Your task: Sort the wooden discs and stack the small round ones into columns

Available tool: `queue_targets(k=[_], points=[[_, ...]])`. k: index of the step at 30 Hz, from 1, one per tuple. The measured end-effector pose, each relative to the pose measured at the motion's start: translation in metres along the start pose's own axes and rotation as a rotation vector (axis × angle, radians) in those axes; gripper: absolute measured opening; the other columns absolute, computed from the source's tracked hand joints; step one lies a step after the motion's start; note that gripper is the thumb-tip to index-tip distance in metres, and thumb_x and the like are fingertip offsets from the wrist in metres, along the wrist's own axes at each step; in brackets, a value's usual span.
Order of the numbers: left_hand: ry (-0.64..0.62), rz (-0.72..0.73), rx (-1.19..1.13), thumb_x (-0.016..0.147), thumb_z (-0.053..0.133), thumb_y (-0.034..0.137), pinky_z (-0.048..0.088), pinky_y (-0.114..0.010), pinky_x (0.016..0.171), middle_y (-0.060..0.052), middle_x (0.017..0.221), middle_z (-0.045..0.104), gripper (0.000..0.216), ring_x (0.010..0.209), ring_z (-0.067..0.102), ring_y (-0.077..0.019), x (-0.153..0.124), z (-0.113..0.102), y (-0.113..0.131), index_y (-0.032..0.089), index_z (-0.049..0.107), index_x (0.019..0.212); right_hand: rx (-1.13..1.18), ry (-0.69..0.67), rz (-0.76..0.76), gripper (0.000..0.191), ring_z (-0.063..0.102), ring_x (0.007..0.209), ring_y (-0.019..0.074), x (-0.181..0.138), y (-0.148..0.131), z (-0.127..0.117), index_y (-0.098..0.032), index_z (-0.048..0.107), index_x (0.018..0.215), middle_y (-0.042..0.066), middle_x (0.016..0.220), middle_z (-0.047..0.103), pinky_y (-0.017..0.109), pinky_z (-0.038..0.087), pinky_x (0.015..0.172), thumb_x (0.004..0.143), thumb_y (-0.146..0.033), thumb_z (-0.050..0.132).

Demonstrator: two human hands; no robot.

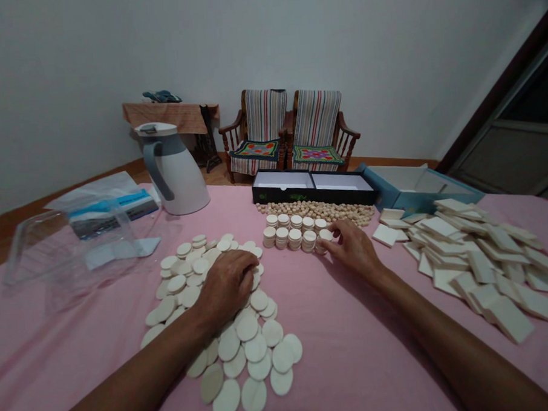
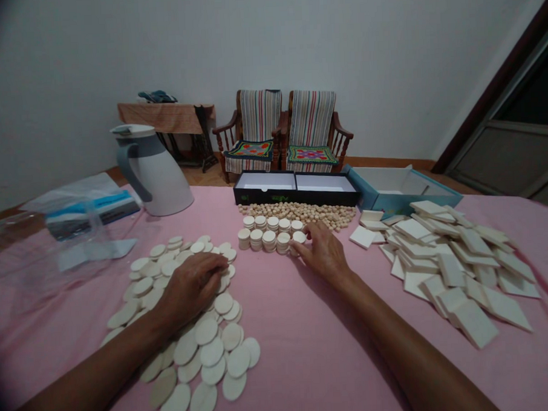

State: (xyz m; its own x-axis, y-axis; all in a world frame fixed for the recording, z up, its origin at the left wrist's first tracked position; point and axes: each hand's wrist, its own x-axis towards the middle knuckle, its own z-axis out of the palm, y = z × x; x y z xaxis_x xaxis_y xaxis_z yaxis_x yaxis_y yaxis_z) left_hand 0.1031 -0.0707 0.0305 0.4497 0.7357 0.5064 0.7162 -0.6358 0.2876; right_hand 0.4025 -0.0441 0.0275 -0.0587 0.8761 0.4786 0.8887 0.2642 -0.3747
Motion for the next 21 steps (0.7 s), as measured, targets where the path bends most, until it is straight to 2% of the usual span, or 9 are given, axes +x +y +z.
queue_targets(k=[4, 7, 10, 13, 21], points=[[0.012, 0.007, -0.012, 0.08, 0.048, 0.01, 0.048, -0.039, 0.078, -0.007, 0.087, 0.067, 0.017, 0.084, 0.061, -0.0212, 0.0, -0.001, 0.001, 0.017, 0.062, 0.085, -0.012, 0.013, 0.024, 0.029, 0.052, 0.072, 0.0181, 0.0, -0.002, -0.002, -0.018, 0.059, 0.09, 0.005, 0.084, 0.058, 0.028, 0.038, 0.062, 0.079, -0.045, 0.059], [0.003, 0.007, -0.01, 0.08, 0.048, 0.011, 0.048, -0.04, 0.079, -0.008, 0.088, 0.067, 0.017, 0.085, 0.061, -0.0215, 0.0, -0.001, 0.001, 0.017, 0.062, 0.086, -0.025, 0.022, 0.047, 0.024, 0.054, 0.072, 0.0174, 0.001, -0.004, -0.008, -0.018, 0.061, 0.091, 0.006, 0.083, 0.061, 0.027, 0.037, 0.062, 0.083, -0.038, 0.051], [0.003, 0.009, -0.011, 0.081, 0.048, 0.011, 0.048, -0.04, 0.079, -0.008, 0.089, 0.067, 0.016, 0.086, 0.06, -0.0222, 0.0, 0.0, 0.001, 0.017, 0.062, 0.086, -0.097, -0.055, 0.123, 0.02, 0.055, 0.069, 0.0168, 0.0, -0.007, -0.014, -0.018, 0.064, 0.083, 0.004, 0.078, 0.063, 0.026, 0.035, 0.058, 0.08, -0.032, 0.05], [0.004, -0.001, -0.011, 0.081, 0.048, 0.01, 0.049, -0.041, 0.079, -0.008, 0.088, 0.067, 0.016, 0.085, 0.06, -0.0224, 0.0, -0.001, 0.001, 0.016, 0.062, 0.086, -0.173, -0.125, 0.189, 0.021, 0.057, 0.068, 0.0176, -0.001, -0.01, -0.017, -0.018, 0.065, 0.075, 0.005, 0.075, 0.065, 0.026, 0.032, 0.055, 0.077, -0.034, 0.052], [-0.003, -0.006, -0.018, 0.08, 0.048, 0.01, 0.048, -0.04, 0.079, -0.008, 0.087, 0.067, 0.017, 0.085, 0.06, -0.0223, 0.0, -0.002, 0.002, 0.016, 0.062, 0.086, -0.197, -0.142, 0.165, 0.02, 0.057, 0.068, 0.0177, -0.003, -0.016, -0.018, -0.019, 0.067, 0.074, 0.004, 0.074, 0.065, 0.026, 0.03, 0.053, 0.076, -0.033, 0.053]])
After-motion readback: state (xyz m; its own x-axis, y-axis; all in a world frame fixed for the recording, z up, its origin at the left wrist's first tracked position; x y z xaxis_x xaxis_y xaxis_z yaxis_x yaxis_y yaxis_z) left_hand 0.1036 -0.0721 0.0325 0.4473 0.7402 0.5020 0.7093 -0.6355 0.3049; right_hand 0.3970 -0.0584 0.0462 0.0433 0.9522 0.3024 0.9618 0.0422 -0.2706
